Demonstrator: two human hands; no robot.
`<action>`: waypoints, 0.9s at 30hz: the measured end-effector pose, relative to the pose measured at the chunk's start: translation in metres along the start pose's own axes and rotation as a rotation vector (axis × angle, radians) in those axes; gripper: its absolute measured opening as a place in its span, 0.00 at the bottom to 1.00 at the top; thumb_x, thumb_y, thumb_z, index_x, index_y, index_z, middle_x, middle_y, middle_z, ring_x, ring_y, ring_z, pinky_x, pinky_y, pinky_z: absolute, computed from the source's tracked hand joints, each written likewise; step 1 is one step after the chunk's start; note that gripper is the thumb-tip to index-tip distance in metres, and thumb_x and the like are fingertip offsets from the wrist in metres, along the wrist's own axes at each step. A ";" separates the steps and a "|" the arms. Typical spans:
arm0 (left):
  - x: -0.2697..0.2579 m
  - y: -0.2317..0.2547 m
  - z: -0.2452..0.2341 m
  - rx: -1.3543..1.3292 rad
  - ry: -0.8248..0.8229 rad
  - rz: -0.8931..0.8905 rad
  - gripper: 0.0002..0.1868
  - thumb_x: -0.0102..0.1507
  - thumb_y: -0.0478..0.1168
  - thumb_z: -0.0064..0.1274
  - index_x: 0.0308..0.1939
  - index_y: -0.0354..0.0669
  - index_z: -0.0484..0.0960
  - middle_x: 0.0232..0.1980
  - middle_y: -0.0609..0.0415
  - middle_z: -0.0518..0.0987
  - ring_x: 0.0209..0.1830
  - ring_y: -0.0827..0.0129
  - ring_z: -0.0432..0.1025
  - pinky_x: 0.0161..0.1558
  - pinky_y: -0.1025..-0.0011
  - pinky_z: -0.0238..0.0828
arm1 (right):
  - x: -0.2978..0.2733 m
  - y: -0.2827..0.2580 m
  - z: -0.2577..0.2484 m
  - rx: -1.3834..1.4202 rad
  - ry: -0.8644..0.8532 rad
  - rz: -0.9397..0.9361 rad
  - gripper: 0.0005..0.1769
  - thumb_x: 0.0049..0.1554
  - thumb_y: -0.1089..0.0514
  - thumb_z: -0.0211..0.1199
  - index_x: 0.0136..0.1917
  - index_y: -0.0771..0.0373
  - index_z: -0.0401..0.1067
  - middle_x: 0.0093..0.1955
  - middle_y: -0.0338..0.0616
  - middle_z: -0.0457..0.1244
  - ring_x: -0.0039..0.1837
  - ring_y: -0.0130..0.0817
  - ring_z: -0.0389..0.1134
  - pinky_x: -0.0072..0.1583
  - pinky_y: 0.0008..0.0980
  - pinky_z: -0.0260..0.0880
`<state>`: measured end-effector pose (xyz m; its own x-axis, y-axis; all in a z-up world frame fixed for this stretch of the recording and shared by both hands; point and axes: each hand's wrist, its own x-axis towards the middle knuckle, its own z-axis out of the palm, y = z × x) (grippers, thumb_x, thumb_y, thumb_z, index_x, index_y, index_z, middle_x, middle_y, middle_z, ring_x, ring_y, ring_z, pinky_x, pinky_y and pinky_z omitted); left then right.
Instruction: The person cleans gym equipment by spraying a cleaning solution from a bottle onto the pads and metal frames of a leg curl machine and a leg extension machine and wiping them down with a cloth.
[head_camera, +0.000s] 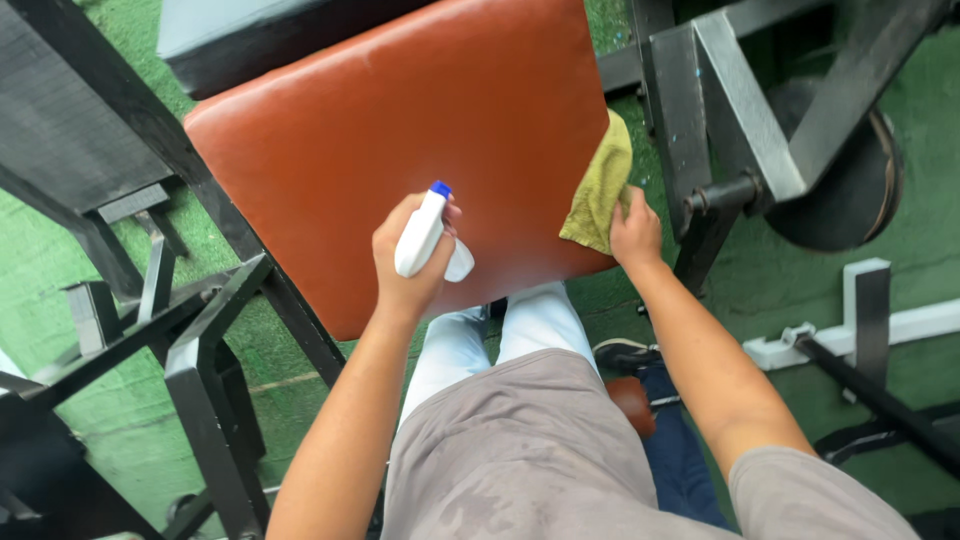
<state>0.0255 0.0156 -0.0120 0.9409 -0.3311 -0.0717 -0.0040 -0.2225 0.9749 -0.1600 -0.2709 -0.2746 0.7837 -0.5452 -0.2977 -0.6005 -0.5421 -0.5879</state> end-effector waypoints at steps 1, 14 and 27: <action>0.002 0.001 -0.002 -0.018 -0.017 0.006 0.16 0.54 0.26 0.50 0.44 0.39 0.83 0.36 0.52 0.83 0.31 0.71 0.77 0.43 0.69 0.75 | -0.021 0.011 0.005 -0.018 0.014 0.085 0.13 0.67 0.52 0.53 0.63 0.52 0.67 0.54 0.55 0.69 0.57 0.63 0.71 0.56 0.62 0.70; -0.029 -0.016 -0.045 -0.009 -0.127 0.106 0.17 0.54 0.25 0.48 0.46 0.37 0.82 0.36 0.48 0.82 0.31 0.71 0.76 0.42 0.71 0.76 | -0.099 -0.038 0.193 0.839 0.734 0.710 0.40 0.75 0.44 0.47 0.84 0.67 0.31 0.84 0.75 0.31 0.87 0.61 0.35 0.86 0.55 0.30; -0.096 -0.045 -0.100 -0.024 -0.102 0.021 0.17 0.55 0.23 0.51 0.47 0.33 0.83 0.37 0.44 0.82 0.31 0.70 0.76 0.40 0.71 0.76 | -0.217 -0.168 0.229 1.072 0.241 0.662 0.40 0.66 0.51 0.60 0.78 0.77 0.45 0.80 0.76 0.45 0.83 0.61 0.46 0.80 0.55 0.44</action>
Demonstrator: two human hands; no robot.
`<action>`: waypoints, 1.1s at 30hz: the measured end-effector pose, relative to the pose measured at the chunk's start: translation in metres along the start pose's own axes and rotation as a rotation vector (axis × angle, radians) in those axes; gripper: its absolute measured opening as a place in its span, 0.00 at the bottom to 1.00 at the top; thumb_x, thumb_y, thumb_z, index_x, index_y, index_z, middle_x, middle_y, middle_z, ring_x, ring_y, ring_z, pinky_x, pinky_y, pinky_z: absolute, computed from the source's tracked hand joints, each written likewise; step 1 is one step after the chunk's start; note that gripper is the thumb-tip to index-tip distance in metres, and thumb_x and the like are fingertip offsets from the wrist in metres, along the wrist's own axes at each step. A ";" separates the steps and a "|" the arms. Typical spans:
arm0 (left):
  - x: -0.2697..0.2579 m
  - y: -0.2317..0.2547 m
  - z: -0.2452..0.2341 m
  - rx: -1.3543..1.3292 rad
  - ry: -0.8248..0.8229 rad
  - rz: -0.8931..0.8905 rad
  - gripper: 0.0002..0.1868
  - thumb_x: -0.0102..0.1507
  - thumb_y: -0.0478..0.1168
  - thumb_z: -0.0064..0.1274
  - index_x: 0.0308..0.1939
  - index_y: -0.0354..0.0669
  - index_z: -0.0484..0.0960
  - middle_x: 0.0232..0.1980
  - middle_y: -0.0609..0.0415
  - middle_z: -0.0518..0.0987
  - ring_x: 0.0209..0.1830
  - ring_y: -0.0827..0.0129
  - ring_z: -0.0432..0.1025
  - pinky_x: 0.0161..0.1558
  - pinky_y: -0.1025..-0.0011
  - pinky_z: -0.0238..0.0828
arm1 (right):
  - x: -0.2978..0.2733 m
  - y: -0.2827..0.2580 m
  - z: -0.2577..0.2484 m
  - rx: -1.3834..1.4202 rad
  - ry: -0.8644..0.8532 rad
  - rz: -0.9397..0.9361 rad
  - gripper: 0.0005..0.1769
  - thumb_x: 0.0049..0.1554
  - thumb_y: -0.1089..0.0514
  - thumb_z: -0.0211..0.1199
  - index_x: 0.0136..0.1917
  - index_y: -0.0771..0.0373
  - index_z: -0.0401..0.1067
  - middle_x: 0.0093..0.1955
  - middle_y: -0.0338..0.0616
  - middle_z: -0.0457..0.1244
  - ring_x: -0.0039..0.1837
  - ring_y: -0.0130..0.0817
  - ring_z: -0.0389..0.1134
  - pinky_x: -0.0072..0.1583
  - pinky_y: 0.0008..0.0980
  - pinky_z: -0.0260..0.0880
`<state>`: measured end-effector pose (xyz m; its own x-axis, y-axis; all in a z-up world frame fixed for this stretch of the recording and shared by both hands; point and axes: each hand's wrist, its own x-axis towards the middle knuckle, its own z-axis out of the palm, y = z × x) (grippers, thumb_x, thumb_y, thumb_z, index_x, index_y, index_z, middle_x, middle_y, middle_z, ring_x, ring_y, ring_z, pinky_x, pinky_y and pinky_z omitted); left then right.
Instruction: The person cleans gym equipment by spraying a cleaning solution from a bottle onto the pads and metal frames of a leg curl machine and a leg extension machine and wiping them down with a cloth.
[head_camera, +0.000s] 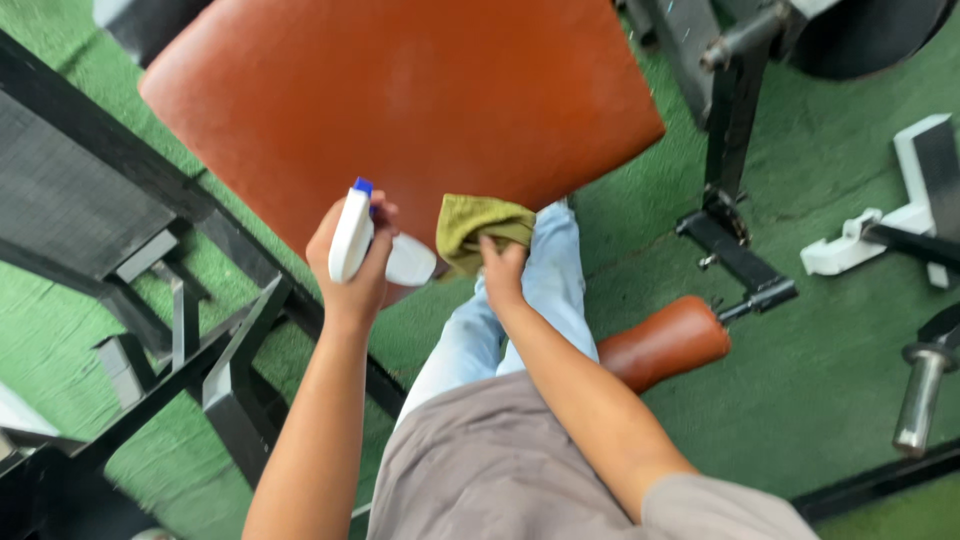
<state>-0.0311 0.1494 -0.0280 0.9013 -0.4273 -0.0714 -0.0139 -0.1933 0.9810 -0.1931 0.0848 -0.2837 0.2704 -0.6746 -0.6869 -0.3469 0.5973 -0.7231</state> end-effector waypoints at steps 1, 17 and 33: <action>-0.005 -0.001 -0.006 0.033 0.011 -0.003 0.16 0.55 0.23 0.52 0.47 0.33 0.83 0.37 0.45 0.82 0.31 0.70 0.76 0.40 0.70 0.76 | 0.000 -0.016 -0.012 -0.114 0.080 -0.026 0.42 0.63 0.53 0.64 0.76 0.82 0.49 0.80 0.79 0.44 0.84 0.63 0.41 0.83 0.54 0.34; -0.025 0.000 -0.033 -0.032 0.159 -0.097 0.19 0.53 0.23 0.49 0.47 0.32 0.84 0.36 0.44 0.83 0.29 0.69 0.76 0.41 0.69 0.76 | 0.029 -0.162 0.054 -1.216 -0.451 -1.339 0.29 0.64 0.33 0.48 0.52 0.54 0.81 0.39 0.55 0.68 0.47 0.58 0.72 0.66 0.65 0.58; 0.015 0.029 -0.050 -0.016 0.532 -0.099 0.18 0.51 0.23 0.51 0.43 0.34 0.86 0.33 0.45 0.85 0.25 0.69 0.77 0.35 0.68 0.77 | 0.153 -0.284 0.207 -1.119 -0.192 -1.982 0.25 0.64 0.35 0.55 0.55 0.53 0.82 0.42 0.50 0.65 0.53 0.54 0.69 0.69 0.69 0.54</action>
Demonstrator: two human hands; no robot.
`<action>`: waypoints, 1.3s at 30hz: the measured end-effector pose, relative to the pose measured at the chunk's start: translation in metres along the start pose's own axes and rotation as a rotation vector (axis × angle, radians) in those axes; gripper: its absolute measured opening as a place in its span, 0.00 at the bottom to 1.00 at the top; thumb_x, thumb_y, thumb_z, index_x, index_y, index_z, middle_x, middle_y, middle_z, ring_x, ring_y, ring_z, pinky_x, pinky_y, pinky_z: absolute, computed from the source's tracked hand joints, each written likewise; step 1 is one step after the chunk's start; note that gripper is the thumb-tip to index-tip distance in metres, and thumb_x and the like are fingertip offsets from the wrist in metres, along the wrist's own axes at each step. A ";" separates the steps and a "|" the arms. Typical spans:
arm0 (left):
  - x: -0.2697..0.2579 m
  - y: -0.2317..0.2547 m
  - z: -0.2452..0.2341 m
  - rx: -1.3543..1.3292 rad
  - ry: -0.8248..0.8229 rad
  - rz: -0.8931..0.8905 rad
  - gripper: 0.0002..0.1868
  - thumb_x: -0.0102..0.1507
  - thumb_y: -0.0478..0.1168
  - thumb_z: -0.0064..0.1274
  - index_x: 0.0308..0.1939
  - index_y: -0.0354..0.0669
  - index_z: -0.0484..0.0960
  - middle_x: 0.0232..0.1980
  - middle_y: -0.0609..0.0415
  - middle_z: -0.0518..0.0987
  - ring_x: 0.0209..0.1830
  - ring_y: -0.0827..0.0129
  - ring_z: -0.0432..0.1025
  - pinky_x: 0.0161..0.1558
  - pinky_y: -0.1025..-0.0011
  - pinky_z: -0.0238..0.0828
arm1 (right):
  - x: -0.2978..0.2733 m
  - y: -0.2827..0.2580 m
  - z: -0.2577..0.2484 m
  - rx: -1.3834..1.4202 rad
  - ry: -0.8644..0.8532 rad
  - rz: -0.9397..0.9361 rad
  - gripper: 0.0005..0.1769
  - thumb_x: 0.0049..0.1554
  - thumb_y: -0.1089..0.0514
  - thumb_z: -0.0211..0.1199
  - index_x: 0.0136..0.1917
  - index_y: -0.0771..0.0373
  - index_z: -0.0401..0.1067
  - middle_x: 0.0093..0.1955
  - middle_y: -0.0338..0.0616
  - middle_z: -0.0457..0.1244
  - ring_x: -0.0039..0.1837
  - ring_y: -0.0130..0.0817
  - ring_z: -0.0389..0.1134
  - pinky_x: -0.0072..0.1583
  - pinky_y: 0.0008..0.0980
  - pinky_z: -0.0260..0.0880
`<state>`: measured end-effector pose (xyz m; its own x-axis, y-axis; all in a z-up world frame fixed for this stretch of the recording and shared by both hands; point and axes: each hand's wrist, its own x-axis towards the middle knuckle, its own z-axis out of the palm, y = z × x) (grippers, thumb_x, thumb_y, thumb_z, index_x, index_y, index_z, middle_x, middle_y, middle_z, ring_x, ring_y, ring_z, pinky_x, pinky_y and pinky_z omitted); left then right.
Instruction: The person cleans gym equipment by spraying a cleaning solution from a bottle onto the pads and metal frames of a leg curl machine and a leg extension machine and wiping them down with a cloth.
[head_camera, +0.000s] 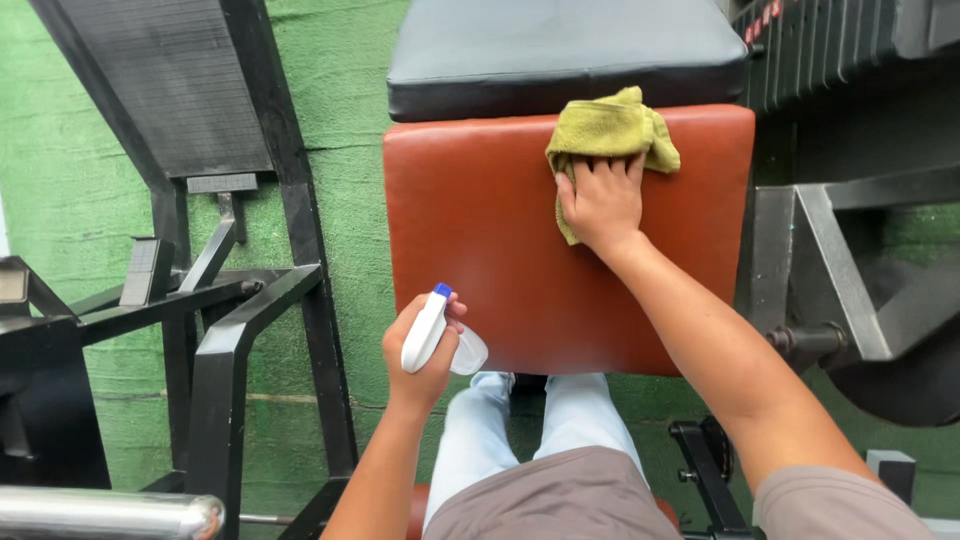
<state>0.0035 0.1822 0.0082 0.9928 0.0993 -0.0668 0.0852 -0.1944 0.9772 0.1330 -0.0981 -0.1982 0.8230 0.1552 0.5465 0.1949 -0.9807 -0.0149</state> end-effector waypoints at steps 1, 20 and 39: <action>0.004 0.005 0.002 0.005 0.006 0.010 0.17 0.51 0.24 0.52 0.43 0.35 0.86 0.33 0.46 0.85 0.25 0.70 0.77 0.34 0.68 0.77 | -0.005 -0.003 0.002 -0.007 -0.030 0.013 0.28 0.64 0.33 0.55 0.59 0.55 0.80 0.45 0.52 0.65 0.55 0.56 0.68 0.69 0.72 0.51; 0.163 0.049 0.008 -0.050 -0.240 0.124 0.18 0.53 0.30 0.51 0.45 0.43 0.87 0.37 0.53 0.84 0.37 0.68 0.77 0.47 0.68 0.74 | -0.053 -0.058 -0.014 -0.011 -0.029 0.153 0.17 0.57 0.43 0.54 0.46 0.50 0.81 0.45 0.44 0.65 0.57 0.44 0.68 0.73 0.57 0.56; 0.221 0.055 0.005 0.205 -0.334 0.098 0.18 0.51 0.27 0.49 0.43 0.43 0.86 0.36 0.52 0.84 0.38 0.62 0.76 0.49 0.63 0.73 | -0.044 0.018 0.010 -0.176 -0.106 0.464 0.20 0.65 0.43 0.49 0.56 0.56 0.74 0.47 0.48 0.59 0.58 0.52 0.64 0.71 0.65 0.49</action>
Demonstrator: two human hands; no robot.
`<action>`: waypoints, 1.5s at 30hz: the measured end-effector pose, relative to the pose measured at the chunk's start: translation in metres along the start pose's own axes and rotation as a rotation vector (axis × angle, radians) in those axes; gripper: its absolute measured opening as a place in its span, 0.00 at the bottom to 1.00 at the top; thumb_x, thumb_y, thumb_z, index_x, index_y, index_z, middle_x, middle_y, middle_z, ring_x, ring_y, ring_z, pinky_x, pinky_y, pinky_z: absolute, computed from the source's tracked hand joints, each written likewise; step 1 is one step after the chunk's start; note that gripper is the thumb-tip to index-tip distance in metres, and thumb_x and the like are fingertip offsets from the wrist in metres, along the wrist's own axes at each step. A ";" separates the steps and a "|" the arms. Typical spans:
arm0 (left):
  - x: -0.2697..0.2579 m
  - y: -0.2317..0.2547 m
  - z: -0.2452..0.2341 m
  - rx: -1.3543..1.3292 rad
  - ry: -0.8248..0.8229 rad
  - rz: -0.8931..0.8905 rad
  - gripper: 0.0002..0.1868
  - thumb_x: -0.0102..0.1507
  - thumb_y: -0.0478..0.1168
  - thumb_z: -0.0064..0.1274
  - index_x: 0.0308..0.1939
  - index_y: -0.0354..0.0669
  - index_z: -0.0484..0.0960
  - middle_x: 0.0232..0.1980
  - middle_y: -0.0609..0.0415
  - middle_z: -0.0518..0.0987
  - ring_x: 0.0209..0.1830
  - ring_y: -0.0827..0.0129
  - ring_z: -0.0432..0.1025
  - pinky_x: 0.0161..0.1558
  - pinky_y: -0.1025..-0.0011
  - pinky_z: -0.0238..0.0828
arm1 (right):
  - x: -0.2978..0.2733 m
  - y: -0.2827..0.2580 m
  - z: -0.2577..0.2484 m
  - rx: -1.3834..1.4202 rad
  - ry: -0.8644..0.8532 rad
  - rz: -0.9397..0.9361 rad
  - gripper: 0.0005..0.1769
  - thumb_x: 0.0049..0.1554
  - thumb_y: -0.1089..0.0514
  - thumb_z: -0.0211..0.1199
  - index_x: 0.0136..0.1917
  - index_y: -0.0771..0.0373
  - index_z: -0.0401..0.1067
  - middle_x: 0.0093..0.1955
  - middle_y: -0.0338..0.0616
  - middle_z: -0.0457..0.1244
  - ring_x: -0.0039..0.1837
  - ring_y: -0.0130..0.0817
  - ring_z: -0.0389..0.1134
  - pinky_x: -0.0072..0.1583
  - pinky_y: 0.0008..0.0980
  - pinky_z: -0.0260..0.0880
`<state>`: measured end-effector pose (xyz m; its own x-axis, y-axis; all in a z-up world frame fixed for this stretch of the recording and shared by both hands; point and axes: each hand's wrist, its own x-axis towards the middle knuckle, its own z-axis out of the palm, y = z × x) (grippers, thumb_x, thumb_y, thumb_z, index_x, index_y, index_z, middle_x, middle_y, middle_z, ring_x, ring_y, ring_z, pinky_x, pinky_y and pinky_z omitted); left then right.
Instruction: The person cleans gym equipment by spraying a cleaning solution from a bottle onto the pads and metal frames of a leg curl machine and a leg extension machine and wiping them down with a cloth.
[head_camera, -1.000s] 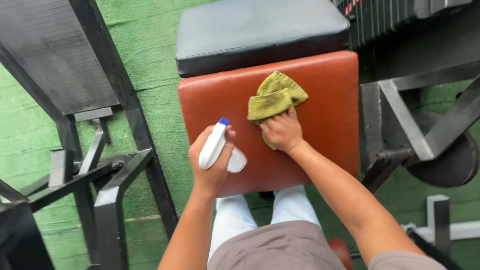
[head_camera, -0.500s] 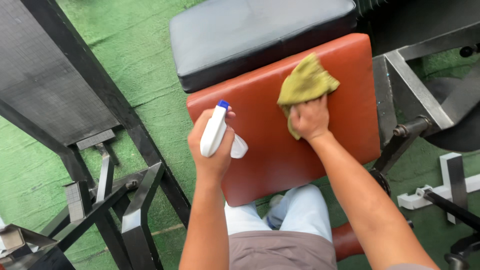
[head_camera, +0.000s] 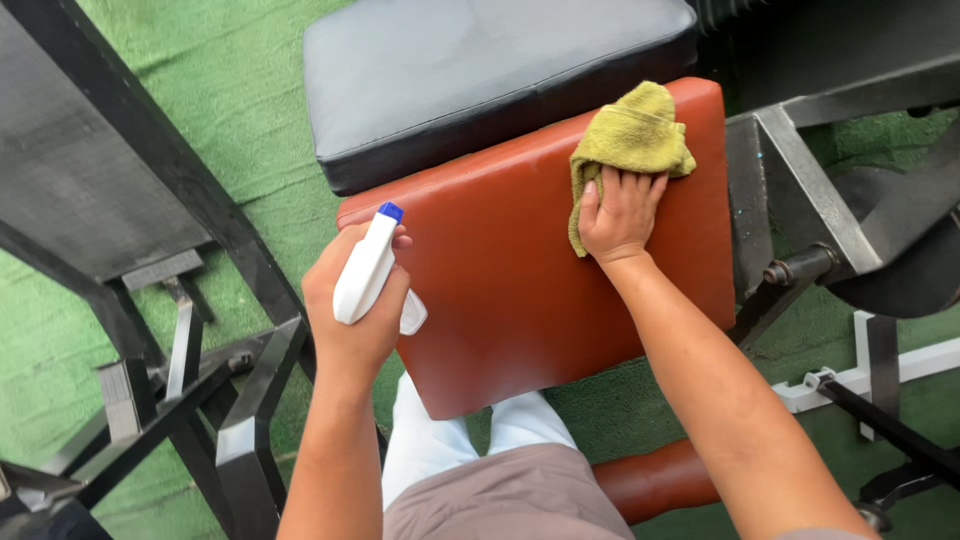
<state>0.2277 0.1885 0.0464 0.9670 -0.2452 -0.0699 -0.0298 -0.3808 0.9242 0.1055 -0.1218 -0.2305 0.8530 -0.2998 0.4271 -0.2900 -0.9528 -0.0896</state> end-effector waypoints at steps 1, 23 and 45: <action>0.002 -0.001 -0.005 0.017 0.009 -0.005 0.18 0.51 0.27 0.49 0.42 0.43 0.86 0.36 0.52 0.84 0.38 0.62 0.76 0.49 0.63 0.72 | 0.001 -0.004 0.004 -0.013 0.034 -0.018 0.20 0.65 0.42 0.48 0.54 0.56 0.74 0.45 0.47 0.58 0.55 0.52 0.64 0.70 0.66 0.49; 0.174 -0.035 -0.039 -0.024 -0.613 0.006 0.19 0.49 0.30 0.56 0.44 0.38 0.85 0.38 0.44 0.83 0.35 0.49 0.76 0.43 0.57 0.74 | -0.018 0.004 0.007 -0.009 0.014 -0.031 0.28 0.62 0.44 0.45 0.55 0.69 0.75 0.61 0.66 0.62 0.67 0.70 0.63 0.68 0.78 0.48; 0.229 -0.127 -0.053 0.222 -0.841 0.174 0.14 0.54 0.34 0.53 0.43 0.47 0.80 0.41 0.54 0.80 0.39 0.60 0.76 0.45 0.66 0.69 | 0.006 -0.032 -0.032 0.062 -0.234 0.191 0.42 0.68 0.47 0.37 0.75 0.88 0.65 0.77 0.82 0.54 0.77 0.81 0.51 0.72 0.76 0.43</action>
<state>0.4662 0.2282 -0.0672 0.4402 -0.8566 -0.2692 -0.2922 -0.4201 0.8591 0.1061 -0.0916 -0.1959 0.8644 -0.4698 0.1792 -0.4339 -0.8770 -0.2066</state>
